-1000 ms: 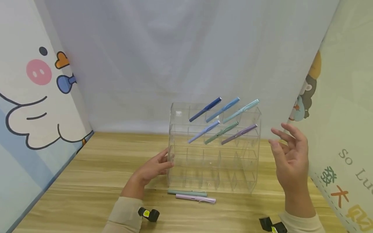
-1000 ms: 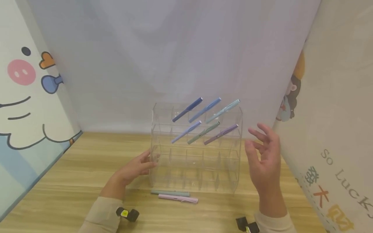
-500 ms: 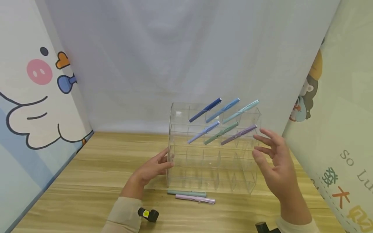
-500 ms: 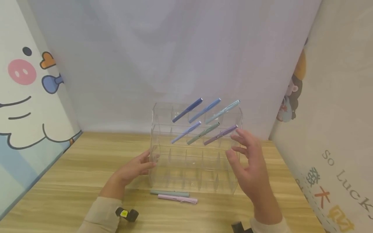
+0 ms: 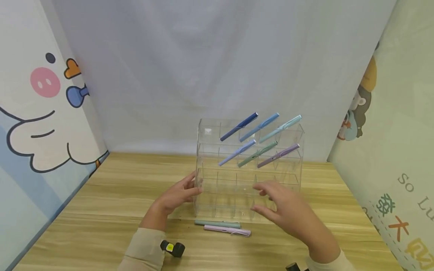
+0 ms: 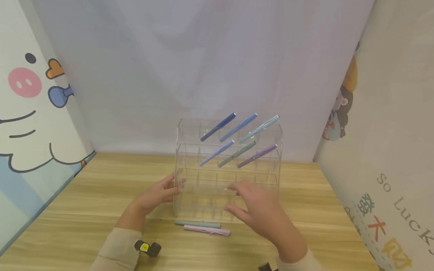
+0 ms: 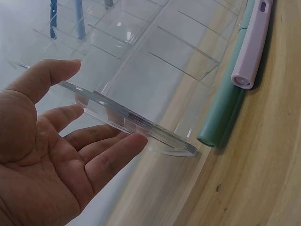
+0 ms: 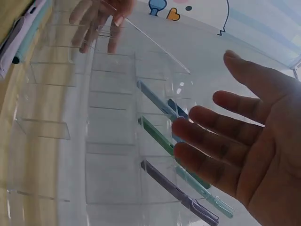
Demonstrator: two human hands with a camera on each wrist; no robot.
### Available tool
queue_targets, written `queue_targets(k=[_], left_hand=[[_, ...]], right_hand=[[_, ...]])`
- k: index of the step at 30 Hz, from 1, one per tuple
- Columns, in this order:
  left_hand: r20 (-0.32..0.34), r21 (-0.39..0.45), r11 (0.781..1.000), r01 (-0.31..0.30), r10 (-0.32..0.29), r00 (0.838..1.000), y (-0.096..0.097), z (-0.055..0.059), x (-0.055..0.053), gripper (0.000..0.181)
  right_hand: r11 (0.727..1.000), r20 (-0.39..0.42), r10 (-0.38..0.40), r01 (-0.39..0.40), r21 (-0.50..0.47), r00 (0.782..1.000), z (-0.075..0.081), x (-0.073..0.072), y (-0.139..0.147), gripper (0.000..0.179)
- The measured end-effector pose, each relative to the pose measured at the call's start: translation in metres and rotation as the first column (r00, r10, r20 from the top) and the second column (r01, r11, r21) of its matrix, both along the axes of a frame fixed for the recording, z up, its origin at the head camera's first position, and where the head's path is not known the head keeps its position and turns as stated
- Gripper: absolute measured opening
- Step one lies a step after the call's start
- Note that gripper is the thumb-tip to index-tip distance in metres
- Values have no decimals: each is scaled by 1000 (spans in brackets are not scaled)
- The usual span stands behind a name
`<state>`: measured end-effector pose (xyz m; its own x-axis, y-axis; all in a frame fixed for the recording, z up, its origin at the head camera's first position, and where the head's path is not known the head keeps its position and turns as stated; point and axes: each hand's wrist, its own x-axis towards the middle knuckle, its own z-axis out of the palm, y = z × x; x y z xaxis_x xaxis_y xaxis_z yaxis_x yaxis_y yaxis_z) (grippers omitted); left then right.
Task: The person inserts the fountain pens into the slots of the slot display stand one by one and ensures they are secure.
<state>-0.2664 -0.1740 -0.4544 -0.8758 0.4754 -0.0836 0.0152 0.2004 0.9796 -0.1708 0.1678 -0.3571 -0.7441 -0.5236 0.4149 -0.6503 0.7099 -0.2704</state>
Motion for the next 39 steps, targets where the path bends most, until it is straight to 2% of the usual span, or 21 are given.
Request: queue_targets(k=[3, 7, 13, 16, 19, 26, 30, 33, 39], left_hand=[[1, 1, 1000, 0, 0, 1000, 0, 0, 0, 74], [2, 0, 1000, 2, -2, 1000, -1, 0, 0, 74], [3, -2, 1000, 2, -2, 1000, -1, 0, 1, 73], [6, -4, 1000, 4, -4, 1000, -1, 0, 1, 75], [7, -3, 1000, 2, -2, 1000, -1, 0, 2, 76], [3, 0, 1000, 0, 0, 1000, 0, 1, 1, 75], [3, 0, 1000, 0, 0, 1000, 0, 1, 1, 74], [2, -2, 1000, 0, 0, 1000, 0, 1, 1, 74], [1, -4, 1000, 3, -3, 1000, 0, 2, 1, 74]], right_hand=[[995, 115, 0, -12, 102, 993, -9, -2, -10, 44], [984, 264, -3, -45, 175, 964, -21, -5, -22, 38], [972, 369, -22, -66, 224, 929, -43, -10, -33, 35], [963, 365, -31, -70, 261, 931, -55, -13, -37, 34], [952, 326, -39, -65, 300, 945, -63, -14, -40, 31], [934, 263, -51, -47, 354, 963, -74, -16, -43, 27], [917, 211, -56, -33, 397, 976, -81, -14, -44, 31], [905, 200, -83, -10, 425, 976, -84, -13, -46, 32], [901, 233, -125, 12, 433, 964, -86, -13, -49, 22]])
